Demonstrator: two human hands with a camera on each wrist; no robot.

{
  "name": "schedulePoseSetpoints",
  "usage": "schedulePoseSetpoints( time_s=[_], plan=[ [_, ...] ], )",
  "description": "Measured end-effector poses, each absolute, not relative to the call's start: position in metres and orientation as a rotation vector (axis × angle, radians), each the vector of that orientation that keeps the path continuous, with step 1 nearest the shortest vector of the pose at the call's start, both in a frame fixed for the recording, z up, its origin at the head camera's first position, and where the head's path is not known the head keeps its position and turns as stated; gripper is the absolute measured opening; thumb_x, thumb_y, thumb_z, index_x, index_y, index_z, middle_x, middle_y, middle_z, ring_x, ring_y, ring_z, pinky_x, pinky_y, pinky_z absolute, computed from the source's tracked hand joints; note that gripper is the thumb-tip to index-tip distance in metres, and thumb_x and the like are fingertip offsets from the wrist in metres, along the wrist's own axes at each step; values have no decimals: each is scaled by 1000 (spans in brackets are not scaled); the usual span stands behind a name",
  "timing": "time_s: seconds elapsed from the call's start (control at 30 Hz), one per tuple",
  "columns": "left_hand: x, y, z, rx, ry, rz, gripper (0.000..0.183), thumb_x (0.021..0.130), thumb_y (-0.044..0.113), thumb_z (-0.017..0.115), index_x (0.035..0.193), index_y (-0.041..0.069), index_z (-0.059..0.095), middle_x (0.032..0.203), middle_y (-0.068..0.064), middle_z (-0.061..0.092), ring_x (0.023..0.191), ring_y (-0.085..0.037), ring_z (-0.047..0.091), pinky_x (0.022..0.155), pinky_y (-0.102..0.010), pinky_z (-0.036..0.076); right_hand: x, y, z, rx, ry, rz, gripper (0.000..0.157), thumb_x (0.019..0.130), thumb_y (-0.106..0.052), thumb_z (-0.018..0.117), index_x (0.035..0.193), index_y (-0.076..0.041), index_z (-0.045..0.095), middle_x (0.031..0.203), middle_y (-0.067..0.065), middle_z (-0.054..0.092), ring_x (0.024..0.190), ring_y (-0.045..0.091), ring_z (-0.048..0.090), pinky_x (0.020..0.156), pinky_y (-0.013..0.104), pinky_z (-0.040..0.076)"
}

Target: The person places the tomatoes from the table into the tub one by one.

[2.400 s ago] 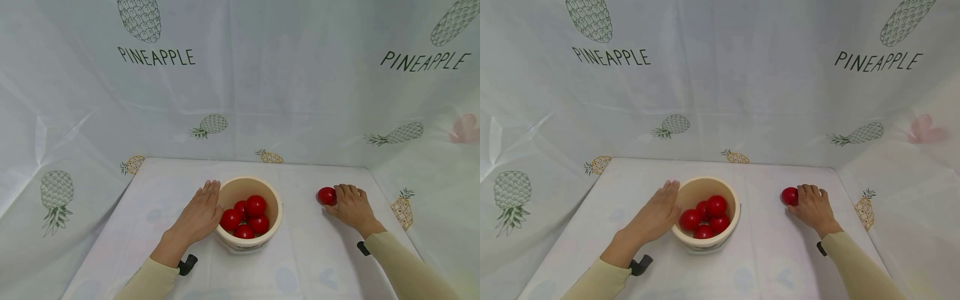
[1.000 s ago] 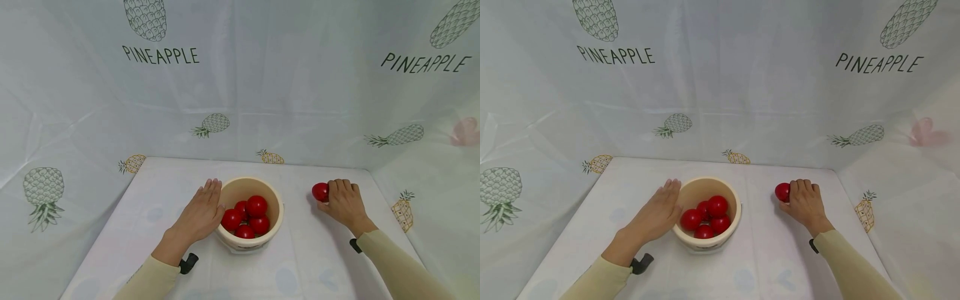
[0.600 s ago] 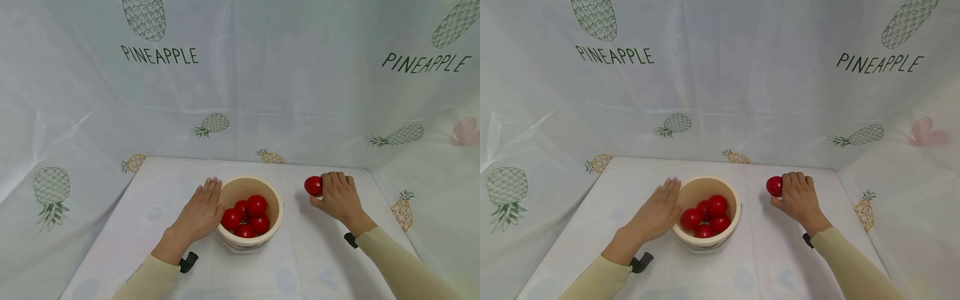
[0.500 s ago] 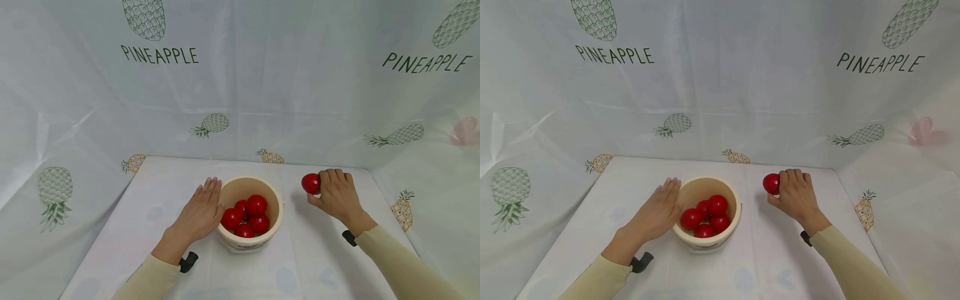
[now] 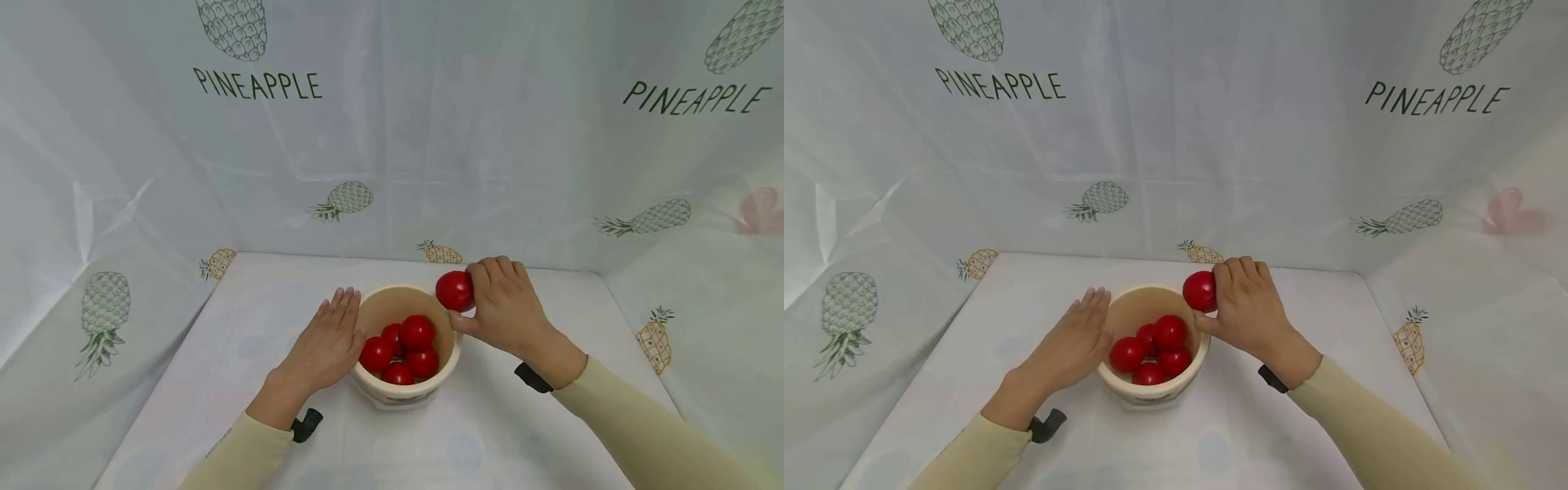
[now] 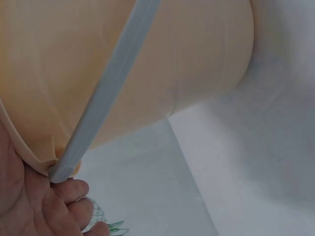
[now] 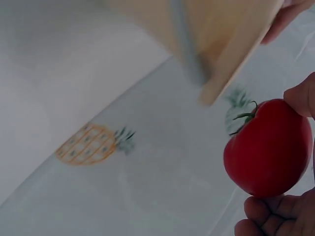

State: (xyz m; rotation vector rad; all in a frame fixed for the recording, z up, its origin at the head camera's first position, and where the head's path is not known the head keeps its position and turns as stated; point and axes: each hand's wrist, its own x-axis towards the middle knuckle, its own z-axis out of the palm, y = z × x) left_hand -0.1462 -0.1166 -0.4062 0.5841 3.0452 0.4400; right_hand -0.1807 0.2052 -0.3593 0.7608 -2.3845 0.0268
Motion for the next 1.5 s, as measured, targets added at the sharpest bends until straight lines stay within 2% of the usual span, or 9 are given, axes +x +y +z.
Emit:
schedulePoseSetpoints(
  time_s=[0.37, 0.83, 0.97, 1.1, 1.33, 1.5],
  plan=[
    [-147, -117, -406, 583, 3052, 432, 70, 110, 37, 41, 166, -2, 23, 174, -18, 23, 164, -35, 15, 132, -53, 17, -160, 150, -372, 968, -2505, -28, 59, 79, -57, 71, 103, -3, 62, 94, 7, 63, 91, 26, 58, 82, 41, 49],
    [-145, -117, -406, 585, 3043, 458, 69, 111, 38, 39, 166, -1, 23, 174, -17, 23, 164, -33, 15, 132, -53, 17, -155, 137, -387, 1077, -2552, -75, 56, 80, -56, 69, 104, -6, 65, 94, 5, 63, 91, 24, 55, 80, 38, 47],
    [-144, -117, -407, 584, 3046, 461, 69, 111, 37, 40, 166, -1, 23, 174, -17, 23, 164, -34, 15, 132, -53, 16, -155, 139, -387, 1074, -2564, -64, 63, 82, -64, 70, 107, -6, 65, 97, 5, 66, 94, 24, 56, 83, 39, 48],
    [-144, -117, -407, 580, 3049, 471, 69, 111, 37, 41, 166, -1, 24, 174, -17, 23, 164, -34, 15, 132, -52, 16, -155, 145, -388, 1037, -2555, -44, 69, 86, -69, 68, 112, -4, 66, 105, 7, 68, 99, 26, 59, 86, 41, 49],
    [-144, -116, -408, 566, 3046, 483, 69, 111, 36, 42, 166, -1, 23, 174, -17, 23, 164, -33, 14, 133, -52, 15, -154, 163, -393, 838, -2552, -4, 60, 97, -51, 65, 125, 2, 63, 120, 17, 67, 111, 37, 60, 88, 49, 51],
    [-144, -117, -411, 558, 3052, 488, 69, 111, 37, 42, 167, 2, 21, 175, -15, 19, 164, -33, 12, 132, -57, 12, -150, 172, -406, 667, -2581, 145, 64, 99, -47, 64, 134, 6, 60, 129, 24, 65, 117, 43, 60, 91, 57, 53]
  ],
)
